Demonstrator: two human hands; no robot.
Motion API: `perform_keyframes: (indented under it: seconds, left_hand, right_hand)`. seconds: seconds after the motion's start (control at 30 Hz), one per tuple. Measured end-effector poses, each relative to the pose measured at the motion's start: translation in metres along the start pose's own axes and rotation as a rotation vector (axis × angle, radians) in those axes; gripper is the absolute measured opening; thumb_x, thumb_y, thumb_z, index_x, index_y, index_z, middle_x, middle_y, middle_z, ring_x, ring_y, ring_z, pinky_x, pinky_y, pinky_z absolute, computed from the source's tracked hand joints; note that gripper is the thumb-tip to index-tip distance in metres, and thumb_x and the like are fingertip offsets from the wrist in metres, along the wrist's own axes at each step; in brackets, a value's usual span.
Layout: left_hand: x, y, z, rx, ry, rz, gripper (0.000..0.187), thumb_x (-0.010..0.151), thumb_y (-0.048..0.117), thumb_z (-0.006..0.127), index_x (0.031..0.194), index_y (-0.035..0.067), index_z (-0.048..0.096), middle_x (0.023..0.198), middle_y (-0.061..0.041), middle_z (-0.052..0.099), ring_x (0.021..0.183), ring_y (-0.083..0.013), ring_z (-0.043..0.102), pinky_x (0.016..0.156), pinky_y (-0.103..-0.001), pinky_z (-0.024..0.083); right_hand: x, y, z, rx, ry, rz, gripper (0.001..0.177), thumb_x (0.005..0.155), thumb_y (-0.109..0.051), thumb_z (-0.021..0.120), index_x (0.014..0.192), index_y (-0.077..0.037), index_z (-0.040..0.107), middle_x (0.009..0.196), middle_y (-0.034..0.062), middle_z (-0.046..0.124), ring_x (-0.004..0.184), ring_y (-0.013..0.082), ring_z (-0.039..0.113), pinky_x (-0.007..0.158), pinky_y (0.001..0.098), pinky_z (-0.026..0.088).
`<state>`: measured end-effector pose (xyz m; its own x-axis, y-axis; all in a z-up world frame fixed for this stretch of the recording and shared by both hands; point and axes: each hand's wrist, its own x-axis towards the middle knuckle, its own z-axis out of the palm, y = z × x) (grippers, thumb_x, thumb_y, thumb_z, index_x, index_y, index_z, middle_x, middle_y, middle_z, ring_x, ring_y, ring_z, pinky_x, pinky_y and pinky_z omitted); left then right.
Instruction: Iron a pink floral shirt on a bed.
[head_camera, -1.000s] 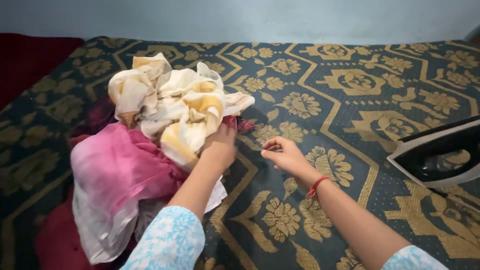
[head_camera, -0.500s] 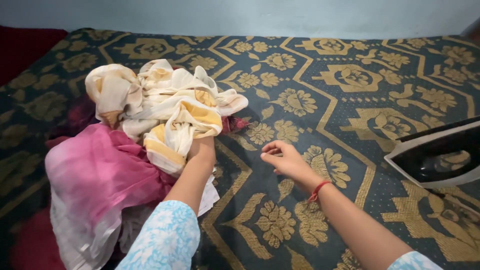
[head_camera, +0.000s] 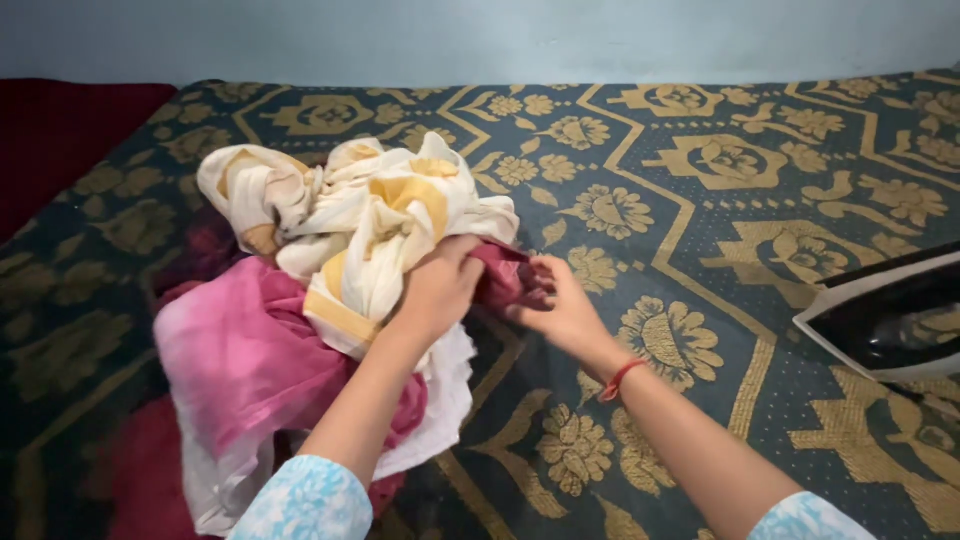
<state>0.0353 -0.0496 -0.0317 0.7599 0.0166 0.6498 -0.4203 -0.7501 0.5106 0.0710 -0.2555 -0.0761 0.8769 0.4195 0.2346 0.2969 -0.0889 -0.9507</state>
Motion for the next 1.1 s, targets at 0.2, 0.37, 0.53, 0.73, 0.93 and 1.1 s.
perform_keyframes:
  seconds: [0.2, 0.37, 0.53, 0.73, 0.93, 1.1]
  left_hand:
    - [0.004, 0.029, -0.012, -0.263, -0.224, -0.005, 0.017, 0.093, 0.013, 0.062, 0.107, 0.005, 0.069, 0.088, -0.020, 0.068, 0.080, -0.0354, 0.067, 0.074, -0.044, 0.054]
    - [0.008, 0.053, -0.050, -0.179, -0.311, -0.039, 0.065, 0.074, 0.031, 0.080, 0.129, 0.007, 0.054, 0.097, -0.022, 0.064, 0.089, -0.0386, 0.064, 0.081, -0.045, 0.052]
    - [0.003, 0.005, -0.074, 0.220, -0.393, 0.112, 0.130, 0.046, 0.047, 0.098, 0.151, 0.004, 0.034, 0.141, -0.031, 0.046, 0.133, -0.0503, 0.040, 0.106, -0.052, 0.033]
    - [0.008, -0.003, -0.111, 0.623, -0.667, -0.173, 0.108, 0.058, 0.036, 0.090, 0.153, 0.035, 0.038, 0.155, -0.005, 0.042, 0.150, -0.0292, 0.028, 0.122, -0.058, 0.016]
    - [0.009, -0.015, -0.100, 0.625, -0.677, -0.207, 0.087, 0.063, 0.032, 0.090, 0.142, 0.036, 0.053, 0.155, -0.001, 0.043, 0.152, -0.0252, 0.027, 0.122, -0.067, 0.009]
    - [0.010, -0.034, -0.098, 0.685, -0.723, -0.180, 0.071, 0.071, 0.024, 0.084, 0.137, 0.036, 0.060, 0.149, 0.002, 0.051, 0.151, -0.0222, 0.035, 0.123, -0.067, 0.011]
  right_hand:
    - [0.004, -0.039, 0.028, 0.168, -0.042, 0.237, 0.044, 0.093, -0.012, 0.072, 0.132, -0.009, 0.054, 0.096, 0.0130, 0.064, 0.077, 0.0269, 0.061, 0.062, 0.0394, 0.048]
    - [0.019, -0.010, 0.024, 0.387, 0.168, 0.099, 0.033, 0.089, 0.009, 0.054, 0.116, -0.006, 0.065, 0.102, 0.0044, 0.071, 0.091, 0.0150, 0.069, 0.075, 0.0321, 0.060]
    - [0.017, -0.039, 0.017, 0.621, 0.299, 0.155, 0.025, 0.099, 0.005, 0.049, 0.111, -0.008, 0.066, 0.100, 0.0050, 0.068, 0.085, 0.0152, 0.066, 0.070, 0.0336, 0.060]
    - [0.024, -0.066, -0.007, 0.584, 0.506, 0.150, 0.022, 0.100, 0.001, 0.046, 0.104, -0.007, 0.066, 0.096, 0.0060, 0.070, 0.080, 0.0186, 0.072, 0.066, 0.0354, 0.069]
    - [0.030, -0.066, -0.047, 0.565, 0.748, -0.003, 0.028, 0.098, 0.005, 0.044, 0.104, -0.011, 0.065, 0.095, 0.0029, 0.068, 0.077, 0.0170, 0.069, 0.059, 0.0345, 0.060]
    - [0.053, -0.005, -0.092, 0.471, 1.015, -0.265, 0.023, 0.098, 0.012, 0.048, 0.102, -0.004, 0.064, 0.102, 0.0031, 0.067, 0.092, 0.0118, 0.065, 0.084, 0.0282, 0.058]
